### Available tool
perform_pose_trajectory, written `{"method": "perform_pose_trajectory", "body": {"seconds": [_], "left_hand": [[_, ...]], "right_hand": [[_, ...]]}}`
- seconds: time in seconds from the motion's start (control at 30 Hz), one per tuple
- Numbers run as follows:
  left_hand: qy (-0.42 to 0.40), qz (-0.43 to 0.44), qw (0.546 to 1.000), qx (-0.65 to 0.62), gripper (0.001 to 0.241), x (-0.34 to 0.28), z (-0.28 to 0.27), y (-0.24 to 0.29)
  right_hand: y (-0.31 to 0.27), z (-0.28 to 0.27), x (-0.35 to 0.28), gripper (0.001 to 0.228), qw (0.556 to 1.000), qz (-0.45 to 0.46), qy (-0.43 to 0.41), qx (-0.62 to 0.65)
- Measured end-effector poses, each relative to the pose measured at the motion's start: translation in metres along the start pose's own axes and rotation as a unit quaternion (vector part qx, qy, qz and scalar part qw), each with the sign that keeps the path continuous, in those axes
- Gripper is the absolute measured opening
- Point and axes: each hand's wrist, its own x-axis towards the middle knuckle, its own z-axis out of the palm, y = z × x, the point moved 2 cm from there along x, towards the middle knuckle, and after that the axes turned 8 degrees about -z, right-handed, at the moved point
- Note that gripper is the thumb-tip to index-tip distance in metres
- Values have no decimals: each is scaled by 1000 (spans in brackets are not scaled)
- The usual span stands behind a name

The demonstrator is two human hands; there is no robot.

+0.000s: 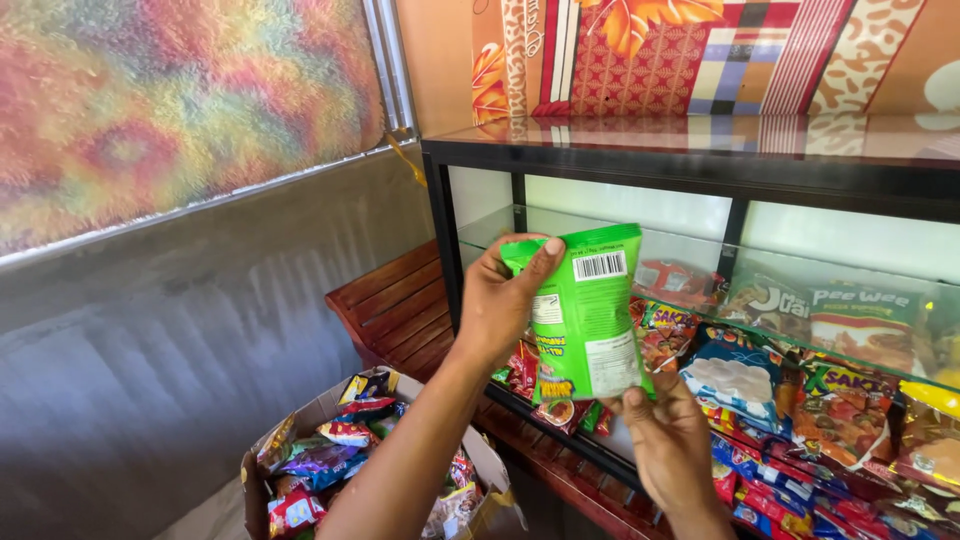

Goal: Restocking and organizing various snack bags into a glass display case from a box on the floor.

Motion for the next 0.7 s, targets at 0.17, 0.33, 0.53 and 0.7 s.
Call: {"method": "perform_pose_trajectory", "body": {"seconds": [0.17,0.33,0.53,0.7], "left_hand": [[13,45,998,50,23,1,5,11],[31,51,998,21,23,0,13,4],[10,48,997,58,31,8,7,-9],[-17,-33,999,-23,55,-29,-2,-31]], "right_hand": [[0,9,-6,21,994,77,60,43],[-27,66,-12,49,998,61,27,11],[-29,46,-21,30,963,-152,-10,-224],[-39,41,-30,22,818,-338,-45,-463]]}}
